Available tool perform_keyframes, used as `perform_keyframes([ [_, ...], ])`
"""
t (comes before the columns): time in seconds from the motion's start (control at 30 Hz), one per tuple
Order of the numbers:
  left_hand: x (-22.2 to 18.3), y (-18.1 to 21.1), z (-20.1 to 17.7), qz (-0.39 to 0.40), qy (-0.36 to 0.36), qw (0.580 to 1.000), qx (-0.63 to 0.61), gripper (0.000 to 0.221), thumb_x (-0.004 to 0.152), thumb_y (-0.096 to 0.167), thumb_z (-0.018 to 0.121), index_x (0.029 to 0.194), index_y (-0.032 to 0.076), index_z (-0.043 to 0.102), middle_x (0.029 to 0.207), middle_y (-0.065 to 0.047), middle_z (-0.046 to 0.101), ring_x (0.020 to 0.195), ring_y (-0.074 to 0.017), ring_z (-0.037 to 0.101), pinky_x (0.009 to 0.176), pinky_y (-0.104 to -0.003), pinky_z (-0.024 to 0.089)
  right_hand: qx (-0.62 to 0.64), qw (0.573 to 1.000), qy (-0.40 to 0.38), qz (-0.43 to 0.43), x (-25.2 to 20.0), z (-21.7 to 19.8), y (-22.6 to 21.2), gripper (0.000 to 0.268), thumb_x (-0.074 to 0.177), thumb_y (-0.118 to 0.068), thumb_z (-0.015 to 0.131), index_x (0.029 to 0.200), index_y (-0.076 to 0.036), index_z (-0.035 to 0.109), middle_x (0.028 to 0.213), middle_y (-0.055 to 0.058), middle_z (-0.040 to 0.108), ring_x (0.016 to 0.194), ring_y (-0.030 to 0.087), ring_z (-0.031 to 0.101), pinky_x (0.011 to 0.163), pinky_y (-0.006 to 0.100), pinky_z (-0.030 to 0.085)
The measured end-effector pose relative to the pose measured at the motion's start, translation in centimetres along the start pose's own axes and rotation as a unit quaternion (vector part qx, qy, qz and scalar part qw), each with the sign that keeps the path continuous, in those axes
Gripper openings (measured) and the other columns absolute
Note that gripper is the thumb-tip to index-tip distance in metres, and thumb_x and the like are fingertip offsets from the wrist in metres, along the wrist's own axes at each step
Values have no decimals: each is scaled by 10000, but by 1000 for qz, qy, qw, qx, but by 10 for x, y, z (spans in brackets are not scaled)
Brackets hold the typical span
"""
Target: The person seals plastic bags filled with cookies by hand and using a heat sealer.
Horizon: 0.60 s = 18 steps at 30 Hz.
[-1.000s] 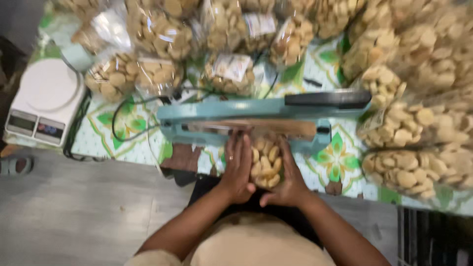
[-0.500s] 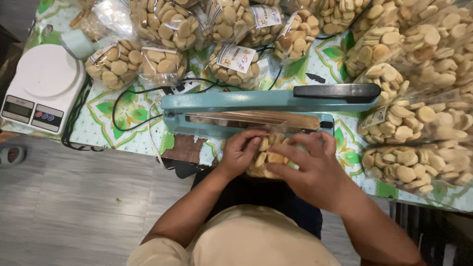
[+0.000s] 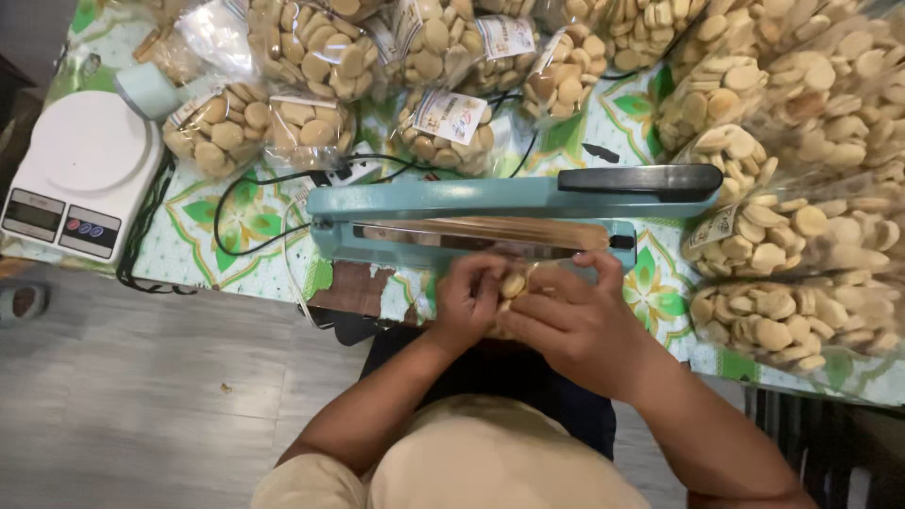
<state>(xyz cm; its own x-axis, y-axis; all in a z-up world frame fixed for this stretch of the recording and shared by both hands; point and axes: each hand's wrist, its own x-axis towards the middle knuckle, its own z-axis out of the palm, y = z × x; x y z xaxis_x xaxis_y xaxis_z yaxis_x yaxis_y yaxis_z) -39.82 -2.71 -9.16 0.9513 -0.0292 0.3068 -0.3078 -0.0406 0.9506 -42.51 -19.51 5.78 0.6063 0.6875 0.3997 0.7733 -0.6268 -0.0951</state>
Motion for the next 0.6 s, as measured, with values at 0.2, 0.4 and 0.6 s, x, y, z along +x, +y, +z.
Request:
perform_keyframes([
  [0.2,8,8,-31,239,-108,964,-35,138,948,153,659,995,34,709,1199,-197,688,1178,-300,671,1188,-521,390,25,999,-1,46,15,14,-5,304,836,-114,713,1126,-205,723,1074,-78,708,1085,179,612,994,506,304],
  [0.4,0,10,-39,76,-81,989,-97,157,1042,160,671,1018,36,765,1170,-134,767,1202,-301,717,1254,-543,403,200,935,104,274,-16,9,18,246,925,-79,667,1149,-170,713,1154,-22,757,1083,170,698,987,409,475],
  [0.6,-2,0,-40,83,-136,972,-172,148,996,140,687,1031,19,764,1145,-140,766,1226,-311,700,1255,-532,387,395,872,88,276,-43,67,28,380,884,-100,750,1256,-60,680,1253,145,701,1192,304,647,1041,406,480],
])
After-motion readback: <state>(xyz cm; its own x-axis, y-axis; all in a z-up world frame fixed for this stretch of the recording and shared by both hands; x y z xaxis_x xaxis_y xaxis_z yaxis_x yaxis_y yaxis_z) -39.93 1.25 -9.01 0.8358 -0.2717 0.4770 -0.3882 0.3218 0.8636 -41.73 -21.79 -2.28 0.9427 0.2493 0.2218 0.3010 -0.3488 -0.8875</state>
